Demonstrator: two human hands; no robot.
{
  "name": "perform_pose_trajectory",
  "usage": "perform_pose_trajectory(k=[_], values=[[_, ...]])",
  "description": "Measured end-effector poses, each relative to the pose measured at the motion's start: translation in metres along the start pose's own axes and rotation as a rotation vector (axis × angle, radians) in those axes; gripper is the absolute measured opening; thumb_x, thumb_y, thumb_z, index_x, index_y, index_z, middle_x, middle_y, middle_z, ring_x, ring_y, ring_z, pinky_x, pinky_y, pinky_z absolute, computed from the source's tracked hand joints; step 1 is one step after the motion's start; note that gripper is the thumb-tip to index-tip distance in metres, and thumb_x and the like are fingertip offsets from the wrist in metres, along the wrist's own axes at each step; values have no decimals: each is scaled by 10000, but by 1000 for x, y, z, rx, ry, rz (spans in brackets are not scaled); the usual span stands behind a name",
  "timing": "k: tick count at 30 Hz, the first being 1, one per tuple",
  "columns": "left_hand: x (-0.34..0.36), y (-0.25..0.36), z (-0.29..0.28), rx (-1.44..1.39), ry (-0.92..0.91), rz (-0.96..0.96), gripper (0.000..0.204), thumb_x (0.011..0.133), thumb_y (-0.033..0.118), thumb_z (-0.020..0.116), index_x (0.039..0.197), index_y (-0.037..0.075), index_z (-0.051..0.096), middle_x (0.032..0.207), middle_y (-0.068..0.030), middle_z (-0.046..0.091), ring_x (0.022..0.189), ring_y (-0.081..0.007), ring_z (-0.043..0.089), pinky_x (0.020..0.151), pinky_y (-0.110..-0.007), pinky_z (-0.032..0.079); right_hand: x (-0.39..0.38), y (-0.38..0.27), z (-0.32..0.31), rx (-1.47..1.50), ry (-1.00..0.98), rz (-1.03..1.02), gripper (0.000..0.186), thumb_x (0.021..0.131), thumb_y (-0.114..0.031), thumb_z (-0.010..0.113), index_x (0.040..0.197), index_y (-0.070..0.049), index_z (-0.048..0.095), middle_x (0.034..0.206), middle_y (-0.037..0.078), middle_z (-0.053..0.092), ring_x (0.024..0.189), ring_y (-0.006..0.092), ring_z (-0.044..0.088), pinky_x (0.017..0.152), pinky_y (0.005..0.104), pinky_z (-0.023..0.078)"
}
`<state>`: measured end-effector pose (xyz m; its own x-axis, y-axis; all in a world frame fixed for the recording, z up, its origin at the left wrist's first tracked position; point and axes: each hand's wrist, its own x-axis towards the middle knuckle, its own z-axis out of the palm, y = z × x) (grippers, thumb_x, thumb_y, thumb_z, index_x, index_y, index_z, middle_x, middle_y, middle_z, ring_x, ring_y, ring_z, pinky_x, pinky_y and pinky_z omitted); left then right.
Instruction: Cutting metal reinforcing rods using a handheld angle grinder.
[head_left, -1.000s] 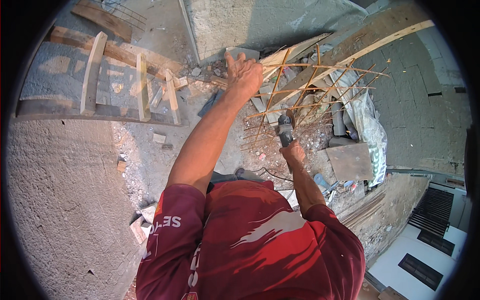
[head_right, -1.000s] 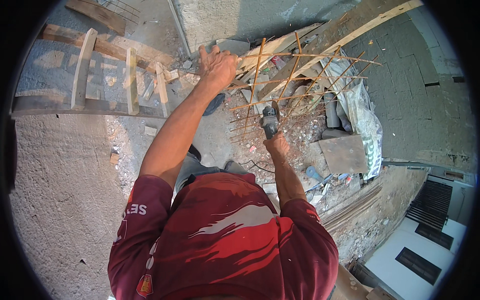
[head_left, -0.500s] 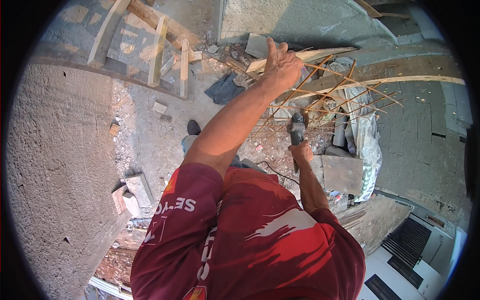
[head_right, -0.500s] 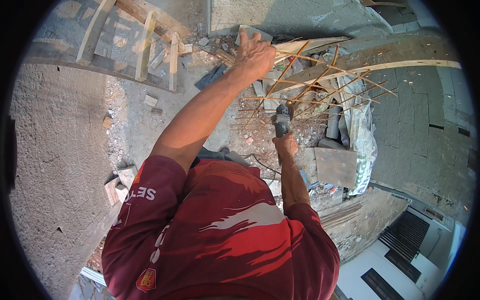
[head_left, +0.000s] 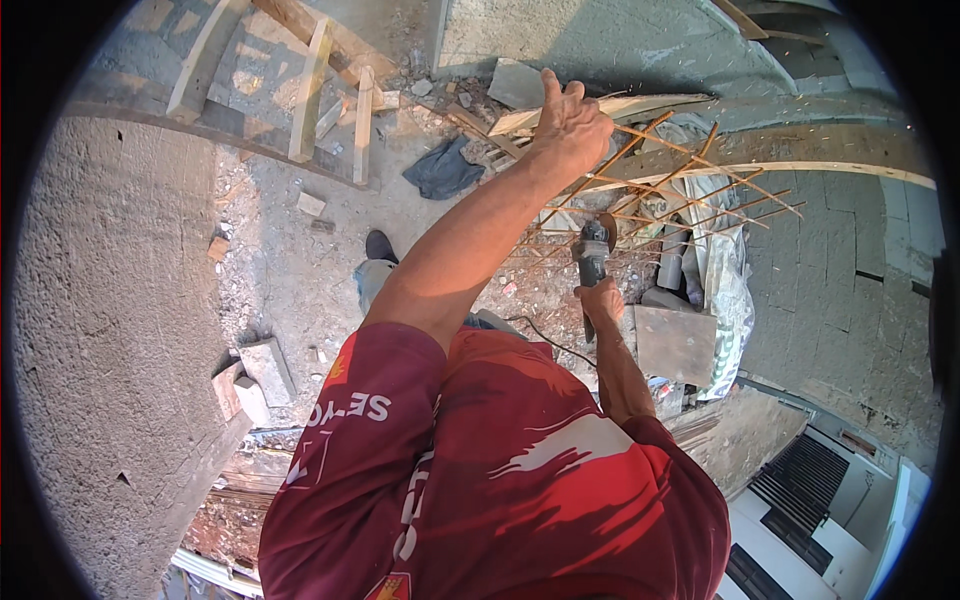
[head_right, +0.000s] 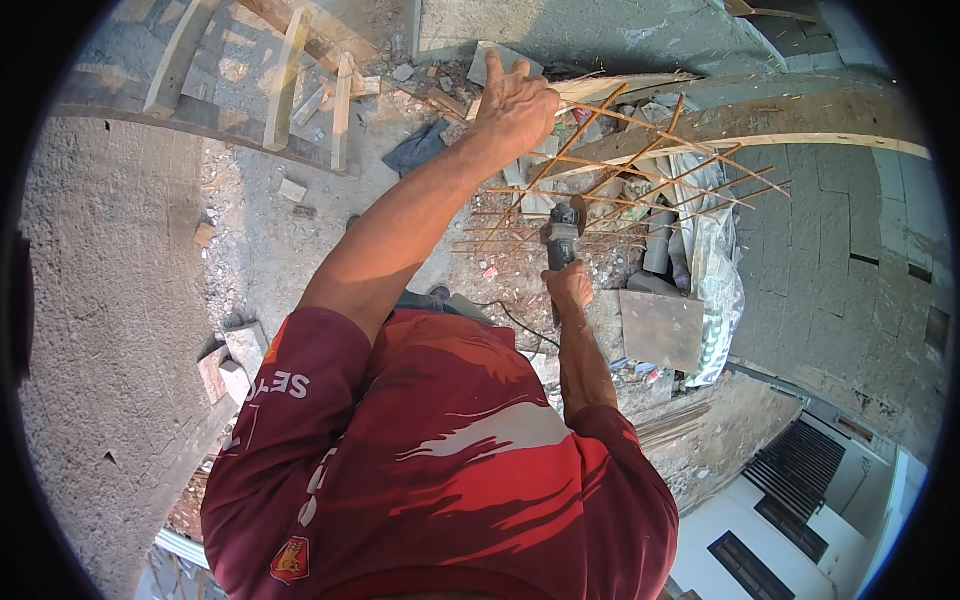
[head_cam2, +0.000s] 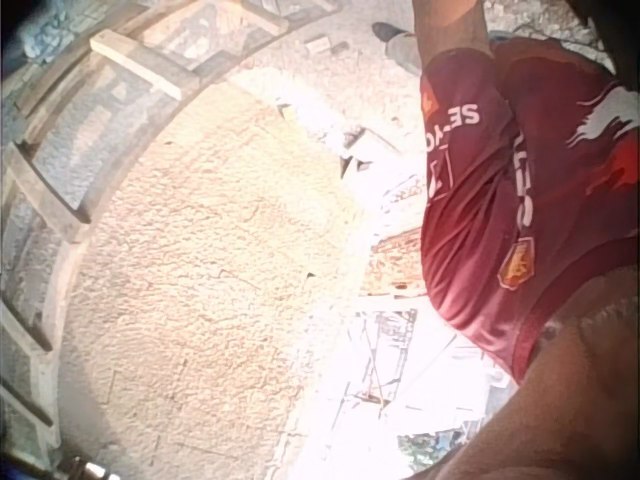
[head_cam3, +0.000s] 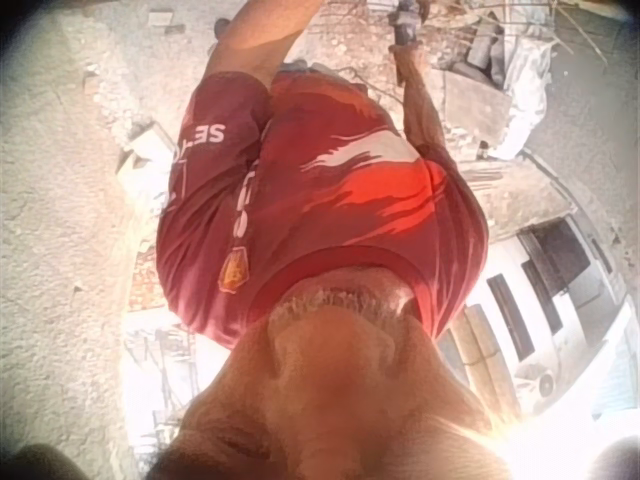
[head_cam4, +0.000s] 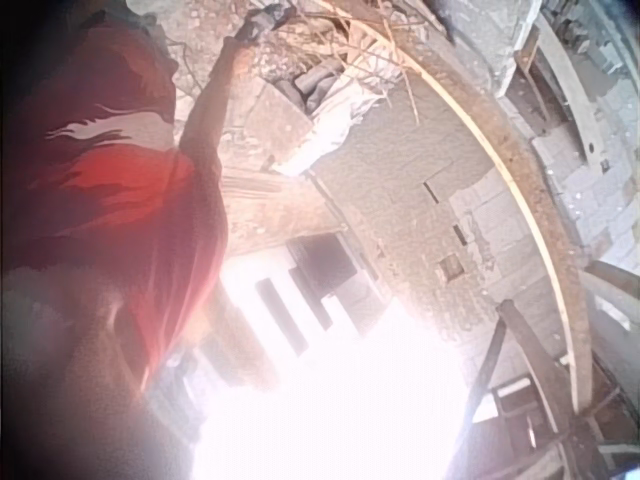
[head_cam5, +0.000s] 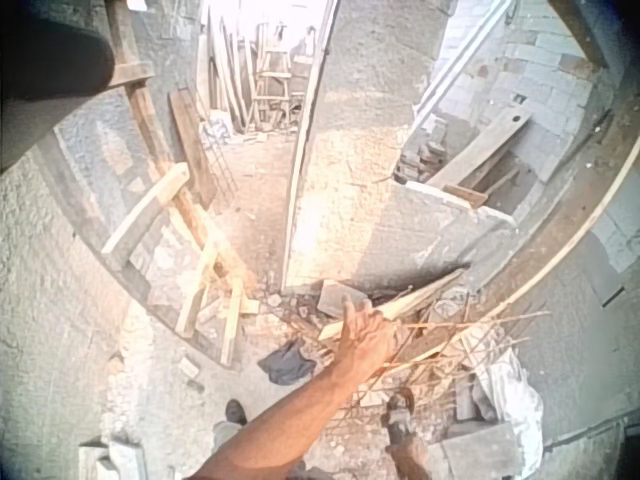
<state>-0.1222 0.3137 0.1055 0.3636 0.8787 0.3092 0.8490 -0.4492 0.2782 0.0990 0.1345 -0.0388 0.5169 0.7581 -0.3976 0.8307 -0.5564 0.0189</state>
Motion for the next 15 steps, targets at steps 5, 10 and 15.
perform_pose_trajectory(k=[5,10,15], values=[[-1,0,-5,8,-30,-7,231,865,115,515,762,76,718,788,-80,663,990,-295,540,990,-672,211,-2,-4,-4,3,-21,8,556,597,-343,763,1011,2,627,983,213,673,947,348,652,823,417,498],[-2,1,-1,-3,15,10,230,866,111,515,764,71,717,792,-84,663,998,-301,543,997,-679,207,5,2,10,-21,1,14,551,594,-344,767,1009,-8,631,983,202,677,944,339,655,818,417,501],[-1,1,1,-1,-14,-7,229,872,123,520,774,66,718,807,-92,668,1021,-308,548,1001,-686,202,1,-1,9,-18,-1,19,550,592,-342,771,1013,-17,632,985,185,679,943,333,656,816,415,500]])
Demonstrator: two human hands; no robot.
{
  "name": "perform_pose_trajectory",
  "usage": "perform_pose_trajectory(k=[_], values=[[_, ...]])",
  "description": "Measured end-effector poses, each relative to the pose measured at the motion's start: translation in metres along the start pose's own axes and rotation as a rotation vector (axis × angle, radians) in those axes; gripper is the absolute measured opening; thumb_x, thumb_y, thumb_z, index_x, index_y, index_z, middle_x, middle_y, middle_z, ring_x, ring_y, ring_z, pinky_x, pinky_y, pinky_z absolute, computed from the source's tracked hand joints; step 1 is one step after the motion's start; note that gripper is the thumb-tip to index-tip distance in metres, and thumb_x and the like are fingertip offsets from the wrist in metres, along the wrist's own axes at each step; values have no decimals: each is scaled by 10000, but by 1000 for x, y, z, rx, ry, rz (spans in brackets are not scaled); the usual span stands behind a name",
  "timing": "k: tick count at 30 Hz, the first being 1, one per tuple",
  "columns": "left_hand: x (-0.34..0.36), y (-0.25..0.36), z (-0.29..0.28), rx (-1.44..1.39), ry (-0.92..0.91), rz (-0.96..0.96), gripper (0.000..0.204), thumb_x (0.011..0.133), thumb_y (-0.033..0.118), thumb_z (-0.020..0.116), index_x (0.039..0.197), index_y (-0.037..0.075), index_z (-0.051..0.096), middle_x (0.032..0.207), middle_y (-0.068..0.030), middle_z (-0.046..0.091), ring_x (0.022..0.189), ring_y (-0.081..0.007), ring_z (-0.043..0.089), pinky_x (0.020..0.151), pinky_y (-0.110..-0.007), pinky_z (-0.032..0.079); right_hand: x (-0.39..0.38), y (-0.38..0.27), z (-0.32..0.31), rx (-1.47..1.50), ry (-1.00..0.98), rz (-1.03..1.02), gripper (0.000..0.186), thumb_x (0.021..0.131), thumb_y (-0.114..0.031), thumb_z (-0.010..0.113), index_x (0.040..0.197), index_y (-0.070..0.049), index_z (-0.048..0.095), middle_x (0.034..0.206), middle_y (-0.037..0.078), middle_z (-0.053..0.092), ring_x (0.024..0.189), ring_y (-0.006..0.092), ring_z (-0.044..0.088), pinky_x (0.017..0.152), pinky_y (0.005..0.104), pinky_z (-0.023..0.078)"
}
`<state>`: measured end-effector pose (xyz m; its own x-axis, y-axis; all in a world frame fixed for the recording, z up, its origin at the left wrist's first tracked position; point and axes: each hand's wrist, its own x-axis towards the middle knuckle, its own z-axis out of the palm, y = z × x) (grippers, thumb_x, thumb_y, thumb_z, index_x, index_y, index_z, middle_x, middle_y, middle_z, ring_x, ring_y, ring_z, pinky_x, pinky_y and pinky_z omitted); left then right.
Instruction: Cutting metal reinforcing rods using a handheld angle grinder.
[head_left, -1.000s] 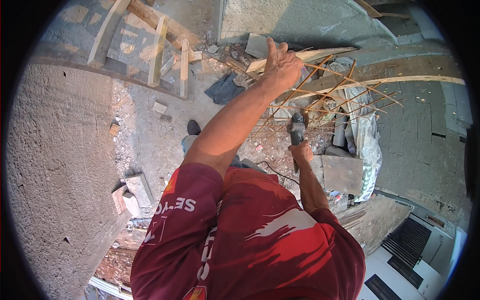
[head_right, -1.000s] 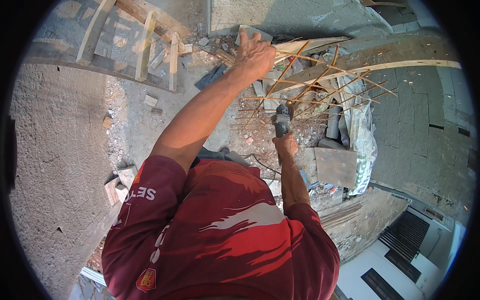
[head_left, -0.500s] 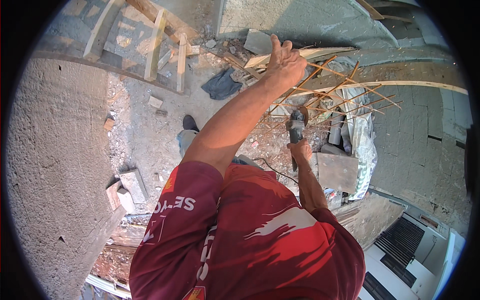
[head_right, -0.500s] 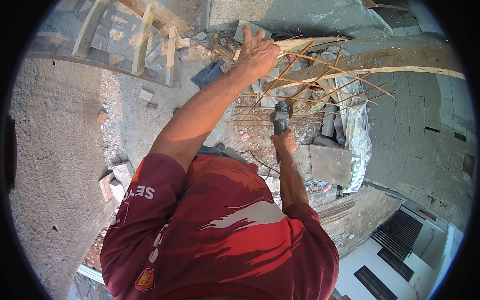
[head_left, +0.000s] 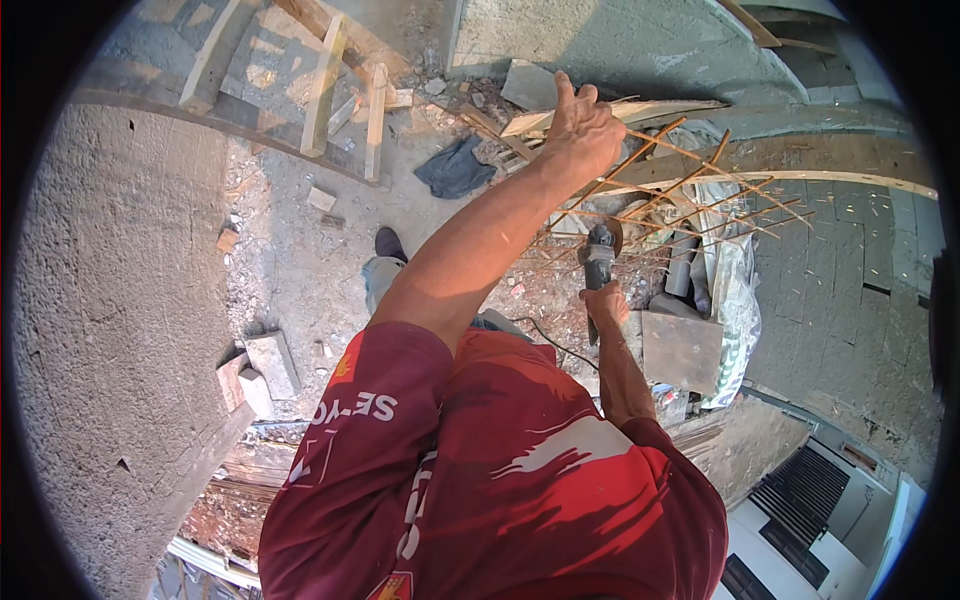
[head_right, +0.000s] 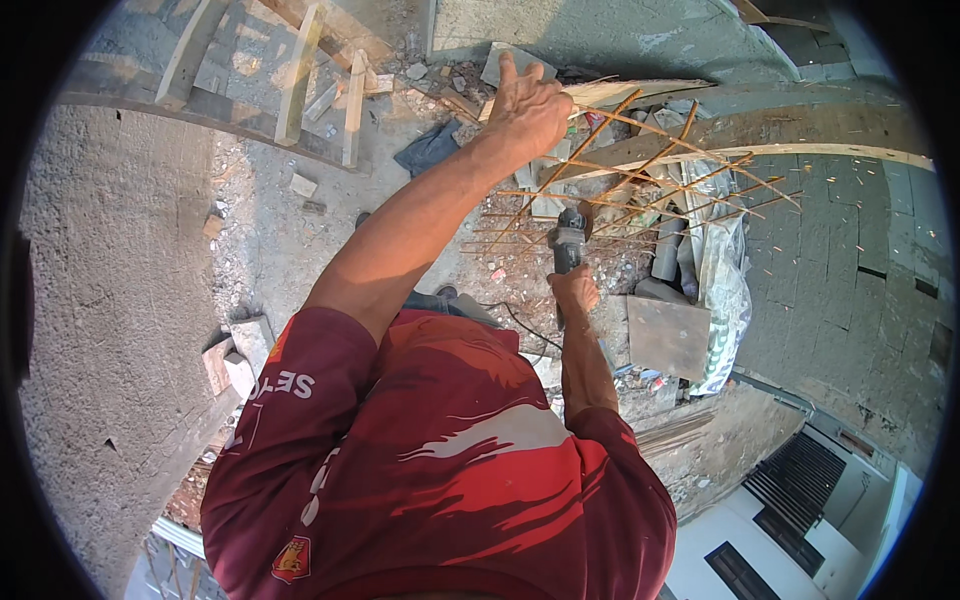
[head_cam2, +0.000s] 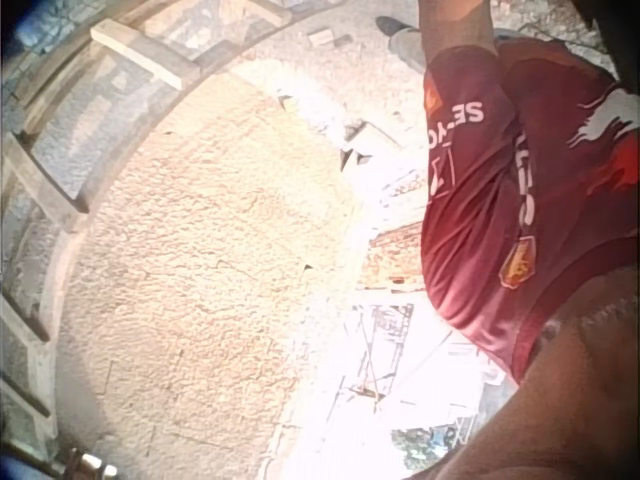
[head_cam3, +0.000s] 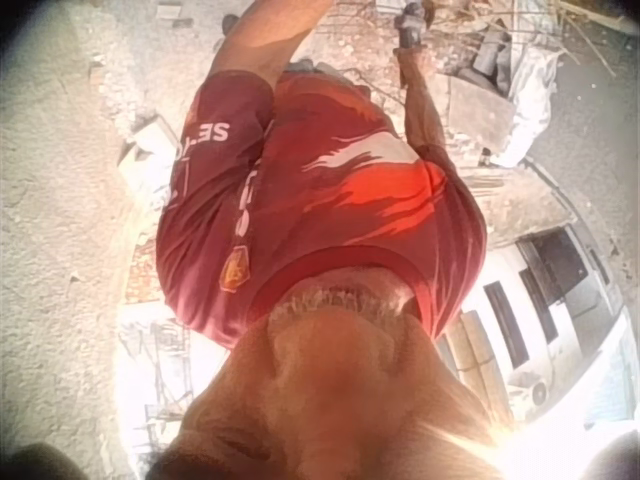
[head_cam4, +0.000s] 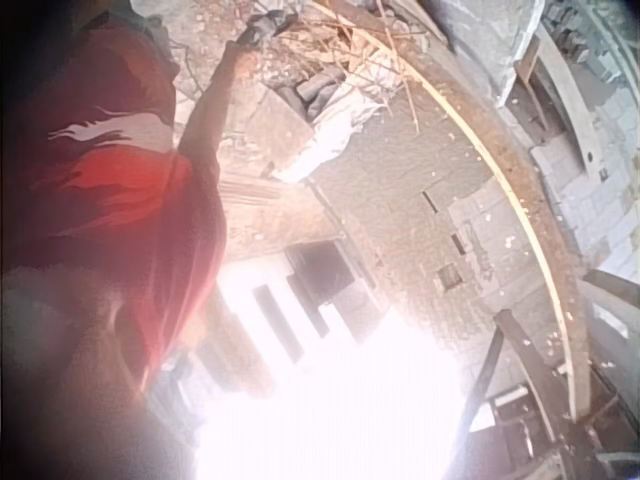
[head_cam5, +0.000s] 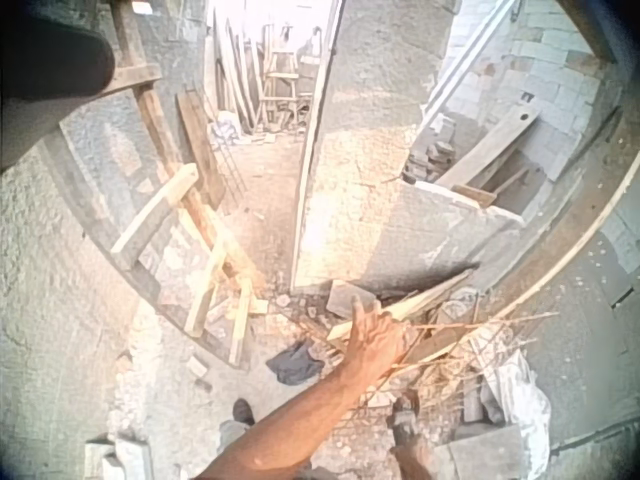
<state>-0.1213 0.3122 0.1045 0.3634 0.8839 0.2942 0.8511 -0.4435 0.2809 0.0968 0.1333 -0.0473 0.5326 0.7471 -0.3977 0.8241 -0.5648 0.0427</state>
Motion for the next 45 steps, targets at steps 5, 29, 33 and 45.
perform_pose_trajectory(k=[5,29,33,45], values=[[0,-1,0,2,4,-4,224,875,128,524,782,69,719,816,-104,668,1040,-315,550,998,-694,205,3,3,-1,35,6,-40,563,593,-335,771,1025,-7,622,991,196,673,943,344,652,811,422,496],[0,1,-7,36,-92,-11,230,895,149,521,797,102,723,797,-71,659,1033,-294,537,997,-681,211,1,3,-9,1,-2,-45,518,594,-338,766,965,7,661,949,208,683,918,352,663,780,422,511],[-2,2,-1,40,-33,-8,242,895,152,512,786,93,719,794,-66,654,1023,-275,532,986,-682,213,4,7,-7,-15,-4,-43,544,594,-345,770,995,0,645,963,205,680,918,352,661,791,421,510],[-4,1,-6,29,-15,-4,227,868,116,520,760,67,713,791,-91,656,970,-277,550,980,-672,227,0,-1,-14,-21,-17,-44,557,595,-331,777,1021,-7,622,971,202,679,921,346,664,805,419,517]])
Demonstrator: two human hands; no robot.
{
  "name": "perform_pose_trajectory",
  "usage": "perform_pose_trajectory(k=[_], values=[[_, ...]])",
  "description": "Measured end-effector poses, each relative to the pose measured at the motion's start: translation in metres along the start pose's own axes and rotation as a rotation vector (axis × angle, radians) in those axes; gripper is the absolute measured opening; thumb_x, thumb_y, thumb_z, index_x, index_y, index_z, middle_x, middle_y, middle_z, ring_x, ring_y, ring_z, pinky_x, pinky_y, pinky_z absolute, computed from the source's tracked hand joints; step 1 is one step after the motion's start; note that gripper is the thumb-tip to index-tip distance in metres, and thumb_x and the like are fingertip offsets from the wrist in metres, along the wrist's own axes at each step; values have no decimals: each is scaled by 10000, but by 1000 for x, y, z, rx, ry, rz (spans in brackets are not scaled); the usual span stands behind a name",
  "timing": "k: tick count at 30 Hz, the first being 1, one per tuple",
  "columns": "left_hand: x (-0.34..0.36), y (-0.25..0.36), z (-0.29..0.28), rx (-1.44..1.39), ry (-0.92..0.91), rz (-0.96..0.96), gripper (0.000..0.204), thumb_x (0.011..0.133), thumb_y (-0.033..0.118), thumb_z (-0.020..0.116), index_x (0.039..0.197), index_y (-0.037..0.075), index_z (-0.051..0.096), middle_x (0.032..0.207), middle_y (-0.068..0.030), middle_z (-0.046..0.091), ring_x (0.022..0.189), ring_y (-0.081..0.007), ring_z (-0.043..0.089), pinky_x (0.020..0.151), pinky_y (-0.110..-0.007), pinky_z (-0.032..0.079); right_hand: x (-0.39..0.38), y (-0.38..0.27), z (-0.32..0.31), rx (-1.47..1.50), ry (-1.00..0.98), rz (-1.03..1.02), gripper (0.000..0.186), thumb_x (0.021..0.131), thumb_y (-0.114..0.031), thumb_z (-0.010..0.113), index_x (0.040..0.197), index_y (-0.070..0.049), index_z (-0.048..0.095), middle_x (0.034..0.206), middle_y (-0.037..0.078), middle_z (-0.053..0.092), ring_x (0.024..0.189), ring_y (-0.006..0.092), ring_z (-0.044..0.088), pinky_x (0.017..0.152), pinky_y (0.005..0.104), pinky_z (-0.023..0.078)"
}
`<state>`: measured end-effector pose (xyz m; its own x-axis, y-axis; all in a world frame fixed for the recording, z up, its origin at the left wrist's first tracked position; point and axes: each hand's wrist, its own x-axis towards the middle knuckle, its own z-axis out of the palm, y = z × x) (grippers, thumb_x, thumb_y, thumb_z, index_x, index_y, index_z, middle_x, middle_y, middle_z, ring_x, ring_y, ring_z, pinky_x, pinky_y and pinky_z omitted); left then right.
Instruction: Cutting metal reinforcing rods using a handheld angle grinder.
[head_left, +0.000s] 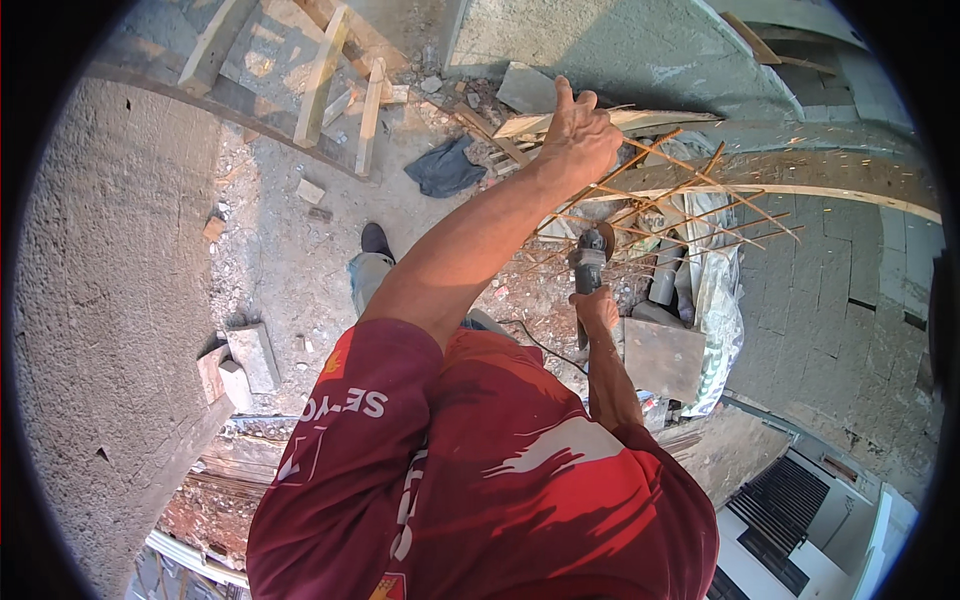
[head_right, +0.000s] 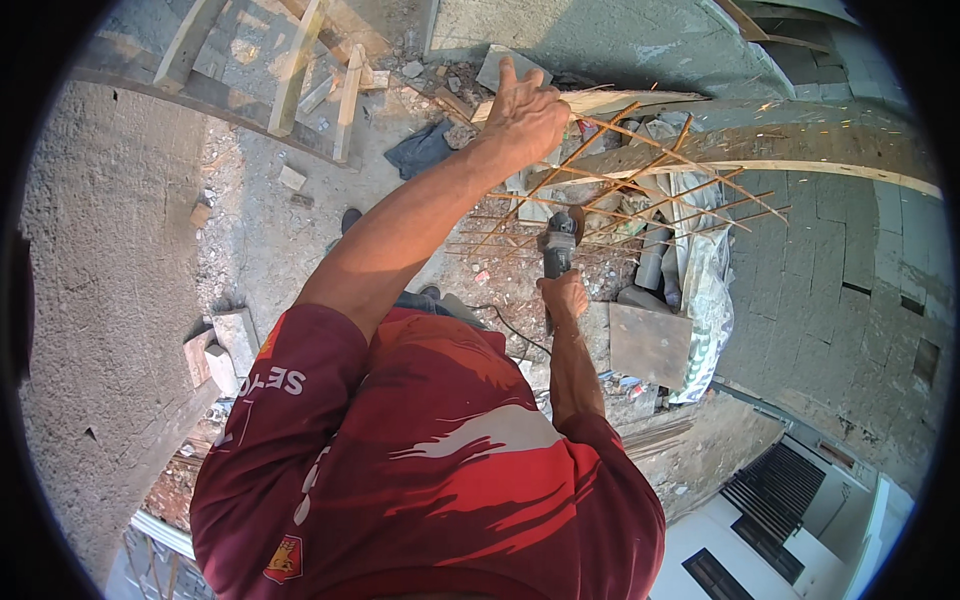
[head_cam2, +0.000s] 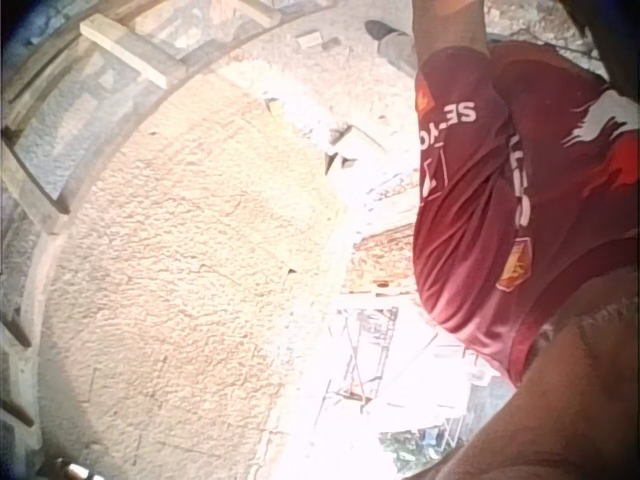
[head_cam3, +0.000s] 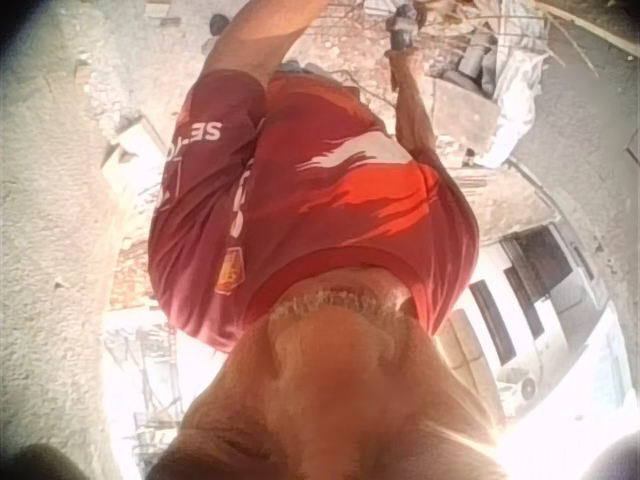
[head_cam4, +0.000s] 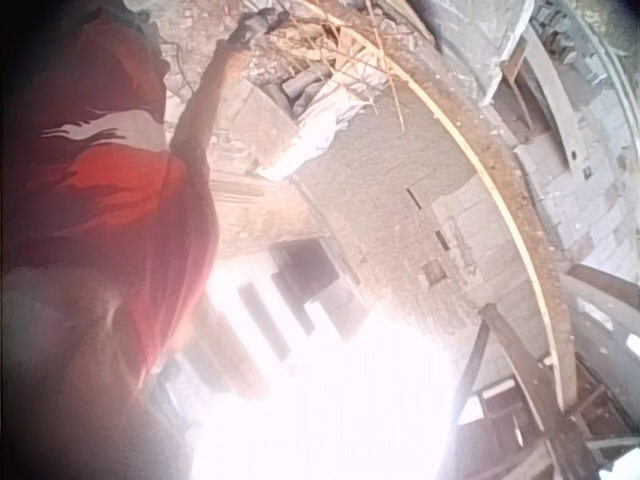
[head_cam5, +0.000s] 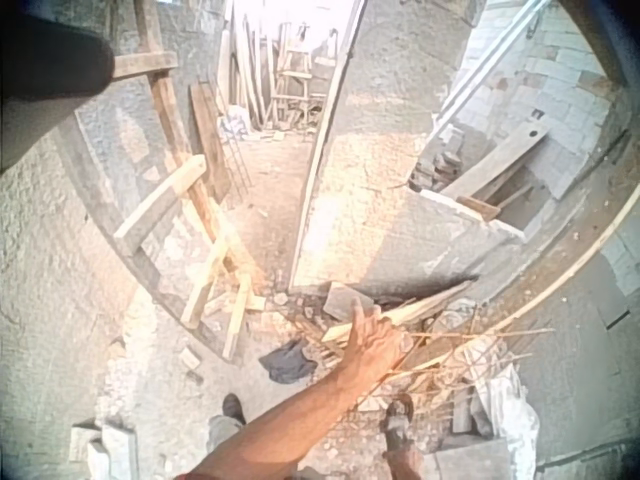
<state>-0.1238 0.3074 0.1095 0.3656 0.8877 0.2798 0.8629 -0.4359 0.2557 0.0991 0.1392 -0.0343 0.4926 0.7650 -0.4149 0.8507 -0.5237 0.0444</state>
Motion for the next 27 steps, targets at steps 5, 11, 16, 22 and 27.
perform_pose_trajectory(k=[5,11,16,22,27], values=[[-1,2,-1,-23,20,8,244,874,108,505,752,65,712,786,-96,661,986,-284,554,979,-668,232,-2,1,3,4,21,22,562,583,-337,773,1015,-3,638,985,204,677,943,350,655,814,420,503],[-1,2,-1,-18,17,-4,252,883,108,503,751,65,713,739,-89,645,976,-278,556,981,-669,231,1,0,7,34,16,13,573,583,-330,773,1034,-6,629,1000,201,675,943,345,655,814,419,504],[0,5,-2,-16,9,1,232,875,109,511,777,63,717,755,-90,649,996,-280,554,987,-671,225,0,0,11,51,0,13,580,587,-325,775,1039,5,625,1001,206,673,944,341,658,818,415,508],[0,4,-1,32,-11,-6,217,864,154,538,794,88,732,792,-82,663,1017,-274,543,997,-661,226,2,-1,15,56,6,23,581,585,-327,780,1033,11,631,997,214,672,948,354,656,813,425,512],[1,5,-2,39,-46,-16,205,865,205,562,821,124,745,821,-68,672,1042,-268,531,1004,-656,224,8,4,23,69,5,-9,571,600,-330,779,1029,15,626,980,228,670,937,360,657,812,427,513]])
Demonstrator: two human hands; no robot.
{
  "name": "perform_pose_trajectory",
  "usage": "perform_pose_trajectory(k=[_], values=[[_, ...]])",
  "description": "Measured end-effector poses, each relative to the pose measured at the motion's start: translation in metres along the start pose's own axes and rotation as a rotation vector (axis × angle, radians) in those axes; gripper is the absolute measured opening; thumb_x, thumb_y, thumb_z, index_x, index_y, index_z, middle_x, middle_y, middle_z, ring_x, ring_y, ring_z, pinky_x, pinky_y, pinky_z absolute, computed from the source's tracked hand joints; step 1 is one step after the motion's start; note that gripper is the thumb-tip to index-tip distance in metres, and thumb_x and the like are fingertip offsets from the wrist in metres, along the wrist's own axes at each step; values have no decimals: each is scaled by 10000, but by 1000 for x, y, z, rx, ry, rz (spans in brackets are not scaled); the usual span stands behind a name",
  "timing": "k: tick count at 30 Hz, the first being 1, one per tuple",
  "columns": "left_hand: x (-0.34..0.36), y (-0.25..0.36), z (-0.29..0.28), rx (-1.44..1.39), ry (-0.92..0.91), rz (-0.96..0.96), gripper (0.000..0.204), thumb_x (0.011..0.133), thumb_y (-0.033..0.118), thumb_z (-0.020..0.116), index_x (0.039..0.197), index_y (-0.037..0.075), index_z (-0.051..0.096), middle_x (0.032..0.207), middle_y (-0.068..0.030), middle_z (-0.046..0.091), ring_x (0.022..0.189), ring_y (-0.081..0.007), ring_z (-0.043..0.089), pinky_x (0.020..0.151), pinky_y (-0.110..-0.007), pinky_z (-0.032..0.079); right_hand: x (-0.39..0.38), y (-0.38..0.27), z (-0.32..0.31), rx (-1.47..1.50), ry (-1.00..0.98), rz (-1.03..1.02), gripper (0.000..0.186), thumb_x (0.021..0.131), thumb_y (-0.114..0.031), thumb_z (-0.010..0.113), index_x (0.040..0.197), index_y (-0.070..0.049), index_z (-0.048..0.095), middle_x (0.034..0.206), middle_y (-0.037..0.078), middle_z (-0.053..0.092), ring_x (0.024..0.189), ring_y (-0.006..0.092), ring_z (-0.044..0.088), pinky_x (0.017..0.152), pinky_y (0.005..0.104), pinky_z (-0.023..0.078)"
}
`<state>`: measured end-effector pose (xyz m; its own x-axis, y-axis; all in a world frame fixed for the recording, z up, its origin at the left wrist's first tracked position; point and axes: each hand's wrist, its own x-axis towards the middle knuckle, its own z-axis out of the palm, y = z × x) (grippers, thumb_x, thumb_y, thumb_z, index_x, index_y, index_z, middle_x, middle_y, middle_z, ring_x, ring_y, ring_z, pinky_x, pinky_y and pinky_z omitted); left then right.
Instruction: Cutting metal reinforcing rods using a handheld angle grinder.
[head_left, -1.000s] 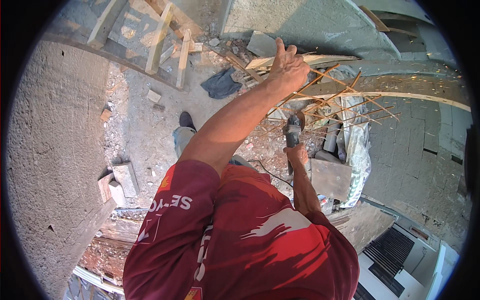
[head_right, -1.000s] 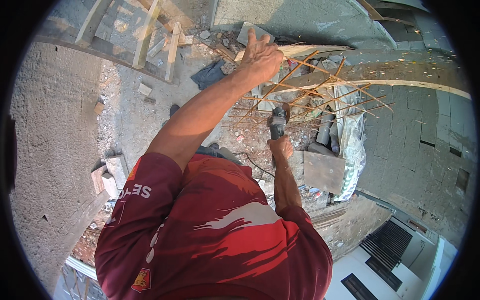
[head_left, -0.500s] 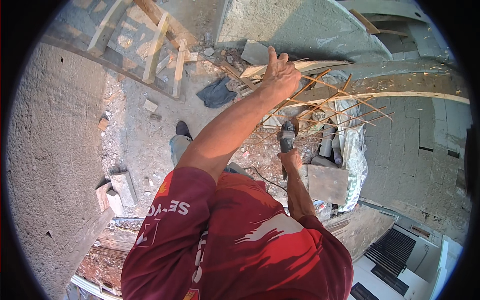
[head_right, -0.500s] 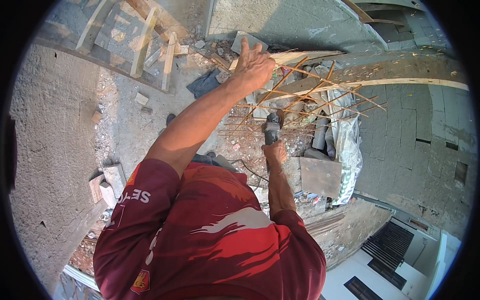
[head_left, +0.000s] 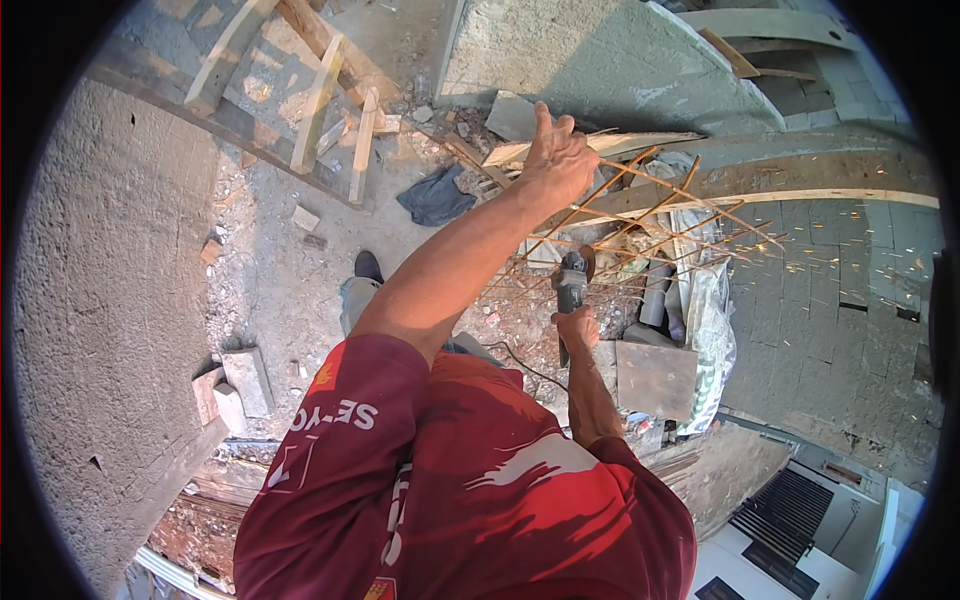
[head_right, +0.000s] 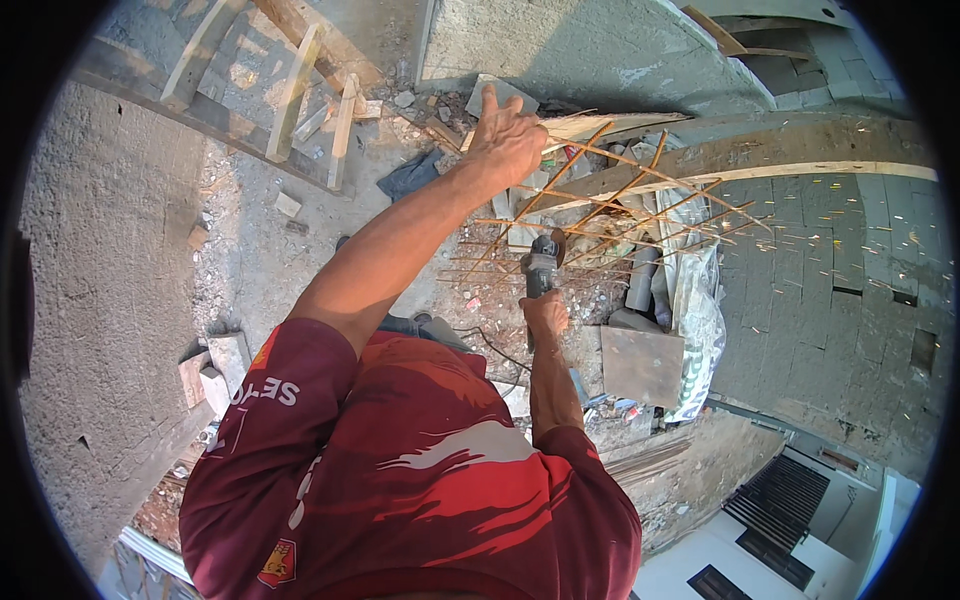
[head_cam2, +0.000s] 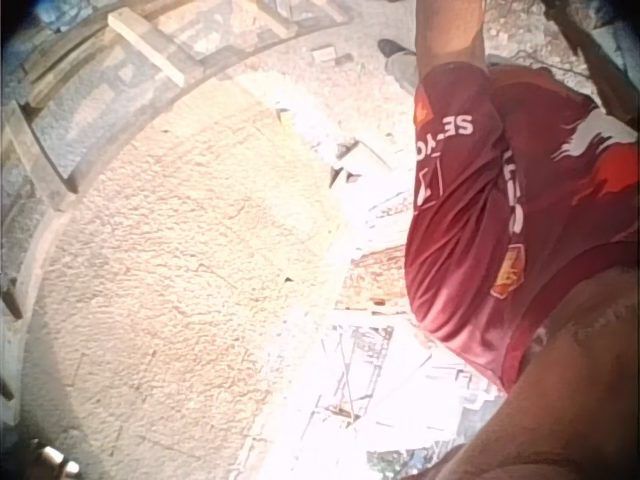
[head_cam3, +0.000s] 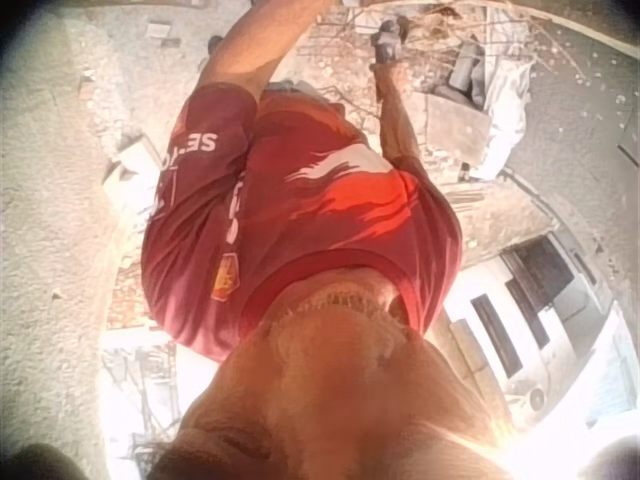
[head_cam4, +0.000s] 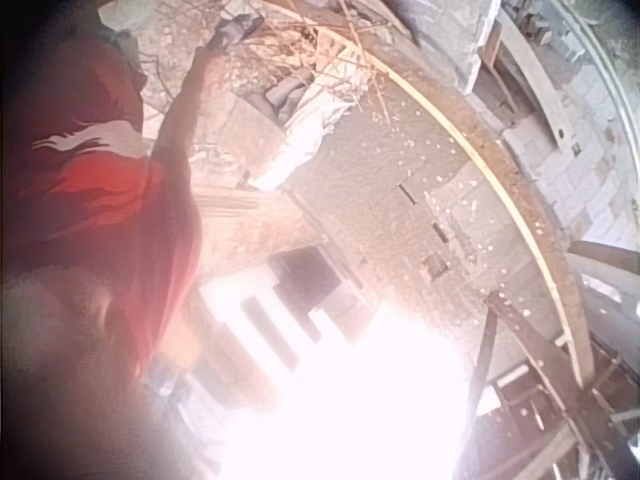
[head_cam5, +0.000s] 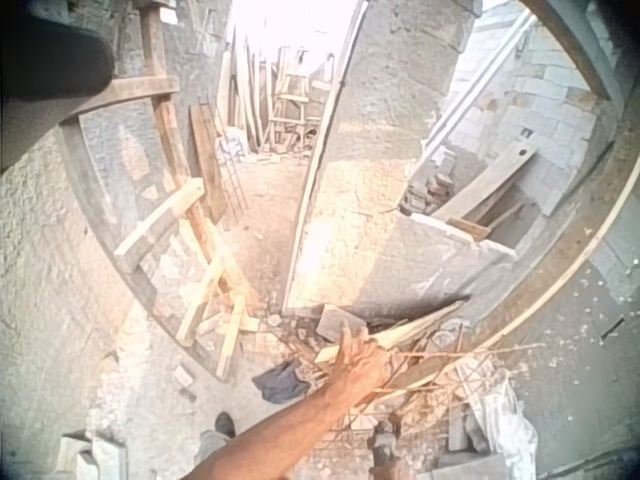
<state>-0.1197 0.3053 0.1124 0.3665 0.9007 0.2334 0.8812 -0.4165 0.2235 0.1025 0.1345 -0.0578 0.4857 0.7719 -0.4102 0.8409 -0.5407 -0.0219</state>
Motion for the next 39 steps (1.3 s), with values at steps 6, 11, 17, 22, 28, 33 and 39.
perform_pose_trajectory(k=[6,11,17,22,28,33,39], values=[[-3,1,-4,-22,16,8,256,881,98,480,812,55,722,827,-86,669,1025,-268,547,1008,-650,220,-7,-2,-8,5,18,-10,556,598,-338,781,991,21,622,979,229,671,934,364,655,807,431,512],[-2,-1,-2,-12,33,-5,251,879,101,489,808,69,727,857,-66,672,1028,-261,547,1005,-633,215,0,-1,-1,-9,33,-15,558,594,-331,779,1000,21,630,976,222,674,937,364,655,810,432,512],[2,3,-5,31,-12,-28,258,886,109,480,828,83,730,896,-58,674,1051,-260,544,1008,-637,202,5,6,10,8,66,0,555,591,-321,770,1007,21,637,987,220,674,941,359,658,813,426,514],[-2,2,-9,23,-48,-78,259,883,110,469,907,114,728,1009,-67,669,1124,-272,516,1018,-640,186,-26,25,24,54,54,7,569,596,-331,765,1018,27,631,990,227,671,942,345,661,820,421,517],[-1,-6,6,28,55,-70,268,913,189,471,945,117,727,1018,-67,668,1138,-278,508,1055,-643,139,-97,74,54,141,-76,87,672,595,-341,758,1111,46,569,1003,240,658,946,358,655,831,435,514],[7,-11,5,25,13,-43,281,933,180,450,953,109,721,1063,-82,667,1105,-279,534,1048,-636,155,-150,90,67,244,-66,194,646,601,-326,766,1088,40,549,964,230,663,909,373,657,815,439,514],[2,-17,-1,101,41,41,277,947,282,477,960,132,710,998,-57,680,1025,-278,553,967,-570,252,-148,74,86,277,-16,232,543,624,-286,742,1029,18,545,921,221,668,864,374,663,772,441,523]])
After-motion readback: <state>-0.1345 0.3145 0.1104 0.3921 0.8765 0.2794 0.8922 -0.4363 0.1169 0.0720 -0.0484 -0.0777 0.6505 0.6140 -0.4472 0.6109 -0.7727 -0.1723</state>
